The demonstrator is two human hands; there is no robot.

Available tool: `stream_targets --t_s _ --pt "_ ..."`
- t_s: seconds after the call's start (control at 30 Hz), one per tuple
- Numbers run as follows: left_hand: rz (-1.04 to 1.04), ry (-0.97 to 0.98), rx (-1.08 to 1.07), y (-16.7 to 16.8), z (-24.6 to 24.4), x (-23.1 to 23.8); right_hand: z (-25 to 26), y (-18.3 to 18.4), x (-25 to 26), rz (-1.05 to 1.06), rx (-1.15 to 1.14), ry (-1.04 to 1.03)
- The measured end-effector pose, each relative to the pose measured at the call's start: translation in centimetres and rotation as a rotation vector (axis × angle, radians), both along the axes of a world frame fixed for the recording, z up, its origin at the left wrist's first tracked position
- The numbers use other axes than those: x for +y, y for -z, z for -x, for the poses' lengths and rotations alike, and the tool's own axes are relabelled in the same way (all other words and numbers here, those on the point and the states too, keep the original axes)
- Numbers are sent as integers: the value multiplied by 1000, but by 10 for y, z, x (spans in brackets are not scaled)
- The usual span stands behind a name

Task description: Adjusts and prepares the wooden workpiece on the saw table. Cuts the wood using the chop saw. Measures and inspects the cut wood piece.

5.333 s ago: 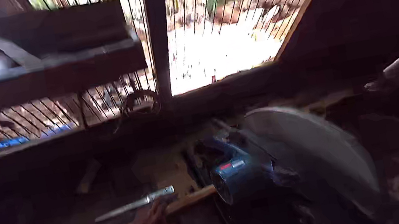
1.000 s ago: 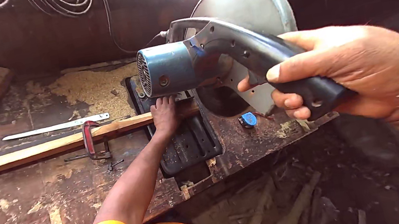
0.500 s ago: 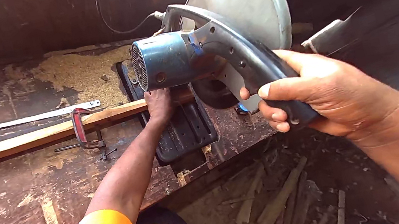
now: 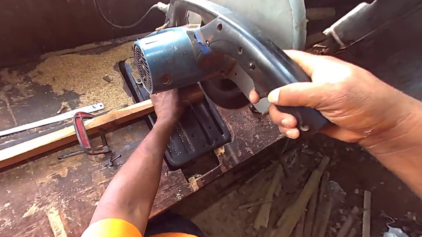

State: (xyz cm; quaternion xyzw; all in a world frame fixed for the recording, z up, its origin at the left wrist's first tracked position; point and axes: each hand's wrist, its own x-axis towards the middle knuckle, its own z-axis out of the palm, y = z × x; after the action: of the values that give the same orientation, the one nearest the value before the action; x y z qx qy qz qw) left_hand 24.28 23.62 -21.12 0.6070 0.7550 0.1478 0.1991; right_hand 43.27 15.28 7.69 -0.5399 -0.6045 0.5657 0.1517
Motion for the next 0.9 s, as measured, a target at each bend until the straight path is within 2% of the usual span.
stream_targets --t_s 0.9 --pt "6 6 17 3 0 -1 -6 16 -10 -27 38 -3"
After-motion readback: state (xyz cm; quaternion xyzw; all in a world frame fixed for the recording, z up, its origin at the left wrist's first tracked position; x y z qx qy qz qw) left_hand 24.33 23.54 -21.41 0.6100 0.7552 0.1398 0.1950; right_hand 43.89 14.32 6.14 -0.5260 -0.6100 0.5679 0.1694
